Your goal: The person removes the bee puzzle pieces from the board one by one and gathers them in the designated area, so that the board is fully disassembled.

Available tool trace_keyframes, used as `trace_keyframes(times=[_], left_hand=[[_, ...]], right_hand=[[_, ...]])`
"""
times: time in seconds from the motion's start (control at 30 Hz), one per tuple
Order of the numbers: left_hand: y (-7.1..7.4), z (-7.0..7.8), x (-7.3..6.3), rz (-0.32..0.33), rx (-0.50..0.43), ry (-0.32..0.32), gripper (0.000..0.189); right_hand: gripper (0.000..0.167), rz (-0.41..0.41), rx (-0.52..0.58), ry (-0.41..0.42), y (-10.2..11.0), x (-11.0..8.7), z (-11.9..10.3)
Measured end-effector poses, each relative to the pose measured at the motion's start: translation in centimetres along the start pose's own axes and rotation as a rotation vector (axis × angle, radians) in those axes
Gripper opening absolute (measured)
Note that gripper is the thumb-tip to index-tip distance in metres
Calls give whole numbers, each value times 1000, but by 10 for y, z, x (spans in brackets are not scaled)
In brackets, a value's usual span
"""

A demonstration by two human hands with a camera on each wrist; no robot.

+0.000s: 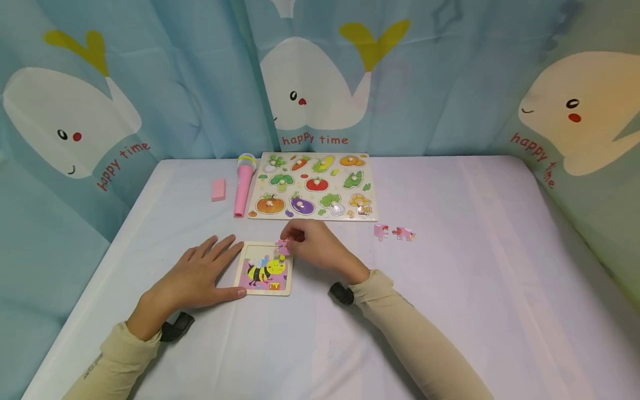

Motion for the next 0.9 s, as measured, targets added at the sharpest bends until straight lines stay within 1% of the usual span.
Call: trace_keyframes(times=[0.33,0.47,0.9], left_hand=[[-2,0,0,7,1,3,103],[-2,0,0,2,-6,5,104],[0,1,-1,-2,-15,-2,102]], right_hand=[[10,44,48,-52,21,-18,2],[11,58,54,-73,29,-25,4],[13,184,92,-141,70,-54,17]])
Point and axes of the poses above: each hand's wrist, its own x-axis towards the middle knuckle, its own y-axis out of the back of the hand, z = x × y, the point moved 4 cm from there along x, towards the middle knuckle, and after that the axes turned 15 degrees about x, right-handed, at the moved point
